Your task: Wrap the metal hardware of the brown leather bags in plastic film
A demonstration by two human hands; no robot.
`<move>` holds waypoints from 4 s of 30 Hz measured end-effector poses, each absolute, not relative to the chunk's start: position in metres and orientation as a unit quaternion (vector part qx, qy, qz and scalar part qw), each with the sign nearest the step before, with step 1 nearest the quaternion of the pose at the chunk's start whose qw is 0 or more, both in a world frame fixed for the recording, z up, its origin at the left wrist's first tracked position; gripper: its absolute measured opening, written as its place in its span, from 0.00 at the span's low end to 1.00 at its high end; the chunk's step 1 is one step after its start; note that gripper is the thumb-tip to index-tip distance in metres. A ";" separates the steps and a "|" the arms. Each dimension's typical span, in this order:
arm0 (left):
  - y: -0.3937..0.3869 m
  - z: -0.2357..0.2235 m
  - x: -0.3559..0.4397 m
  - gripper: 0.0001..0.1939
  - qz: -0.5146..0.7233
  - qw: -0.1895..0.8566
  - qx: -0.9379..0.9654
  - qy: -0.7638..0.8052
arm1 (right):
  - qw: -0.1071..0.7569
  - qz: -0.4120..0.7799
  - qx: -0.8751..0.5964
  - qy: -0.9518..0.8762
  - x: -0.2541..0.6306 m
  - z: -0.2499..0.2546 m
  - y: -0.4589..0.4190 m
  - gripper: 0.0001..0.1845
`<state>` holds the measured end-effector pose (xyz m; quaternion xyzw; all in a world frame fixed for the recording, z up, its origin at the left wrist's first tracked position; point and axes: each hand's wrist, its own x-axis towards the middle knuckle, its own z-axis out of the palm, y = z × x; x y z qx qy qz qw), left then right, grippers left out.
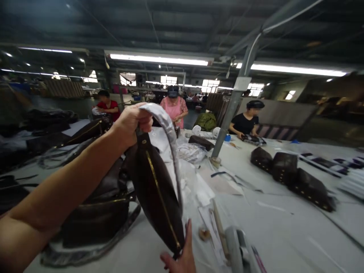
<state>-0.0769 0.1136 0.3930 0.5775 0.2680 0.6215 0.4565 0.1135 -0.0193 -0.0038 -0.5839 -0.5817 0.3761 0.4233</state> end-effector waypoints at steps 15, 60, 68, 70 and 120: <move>0.094 0.335 -0.066 0.06 0.614 0.389 0.568 0.385 | 0.419 0.362 -0.626 -0.549 0.182 0.011 -0.022 0.27; 0.061 0.095 -0.194 0.28 -0.026 0.094 0.753 0.651 | 0.429 0.614 -0.610 -0.260 0.157 -0.021 -0.093 0.25; 0.056 0.081 -0.160 0.16 -0.127 0.051 0.777 0.614 | 0.358 0.644 -0.605 -0.301 0.155 -0.028 -0.096 0.16; 0.057 0.085 -0.158 0.15 -0.109 0.062 0.769 0.627 | 0.323 0.629 -0.618 -0.344 0.162 -0.037 -0.099 0.16; 0.090 0.140 0.049 0.06 0.020 0.008 0.968 0.250 | 0.452 0.360 -0.622 -0.529 0.220 0.076 -0.025 0.23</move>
